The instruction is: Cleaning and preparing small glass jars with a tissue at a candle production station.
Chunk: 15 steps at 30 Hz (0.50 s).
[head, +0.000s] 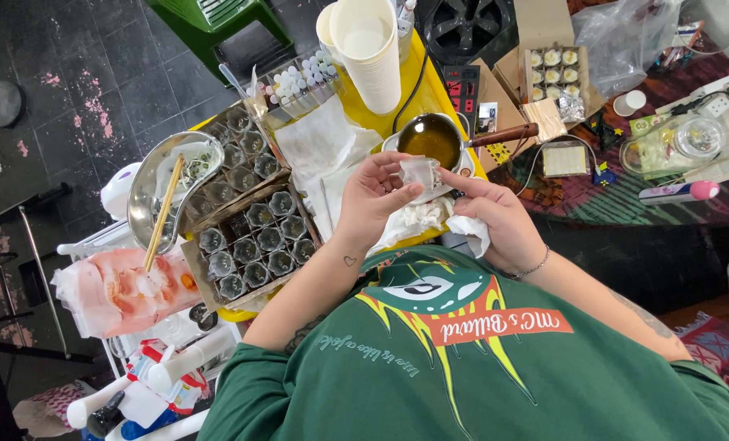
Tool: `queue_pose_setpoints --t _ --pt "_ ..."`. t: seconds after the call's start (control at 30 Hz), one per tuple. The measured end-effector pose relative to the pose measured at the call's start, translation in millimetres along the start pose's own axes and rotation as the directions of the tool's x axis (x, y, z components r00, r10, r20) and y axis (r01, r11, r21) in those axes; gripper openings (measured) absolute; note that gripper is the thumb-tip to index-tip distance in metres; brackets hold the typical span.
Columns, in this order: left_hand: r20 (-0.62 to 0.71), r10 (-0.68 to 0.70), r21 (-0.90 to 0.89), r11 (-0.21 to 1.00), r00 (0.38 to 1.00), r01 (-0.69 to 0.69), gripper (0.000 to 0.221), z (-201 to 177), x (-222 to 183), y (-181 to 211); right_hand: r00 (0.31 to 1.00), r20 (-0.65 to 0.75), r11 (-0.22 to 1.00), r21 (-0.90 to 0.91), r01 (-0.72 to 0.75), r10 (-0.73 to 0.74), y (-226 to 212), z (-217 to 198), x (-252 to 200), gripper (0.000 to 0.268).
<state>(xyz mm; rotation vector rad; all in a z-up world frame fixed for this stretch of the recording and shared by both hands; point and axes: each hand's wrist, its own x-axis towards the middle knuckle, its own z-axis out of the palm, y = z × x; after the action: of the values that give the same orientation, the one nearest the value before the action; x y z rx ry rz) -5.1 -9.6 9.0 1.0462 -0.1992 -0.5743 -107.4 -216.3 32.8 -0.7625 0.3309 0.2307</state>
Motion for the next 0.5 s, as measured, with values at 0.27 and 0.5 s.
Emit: queue_pose_setpoints --t 0.27,0.5 --pt "-0.002 0.044 0.058 0.997 0.999 -0.044 0.045 -0.9 -2.3 -0.9 0.995 -0.077 0.998 -0.003 -0.058 0.057 -14.3 21.2 -2.2 0.051" --pt "0.049 0.19 0.265 0.944 0.981 -0.196 0.047 5.5 -8.9 0.5 0.988 0.087 0.979 0.151 -0.139 0.127 -10.0 -7.5 3.0 0.055"
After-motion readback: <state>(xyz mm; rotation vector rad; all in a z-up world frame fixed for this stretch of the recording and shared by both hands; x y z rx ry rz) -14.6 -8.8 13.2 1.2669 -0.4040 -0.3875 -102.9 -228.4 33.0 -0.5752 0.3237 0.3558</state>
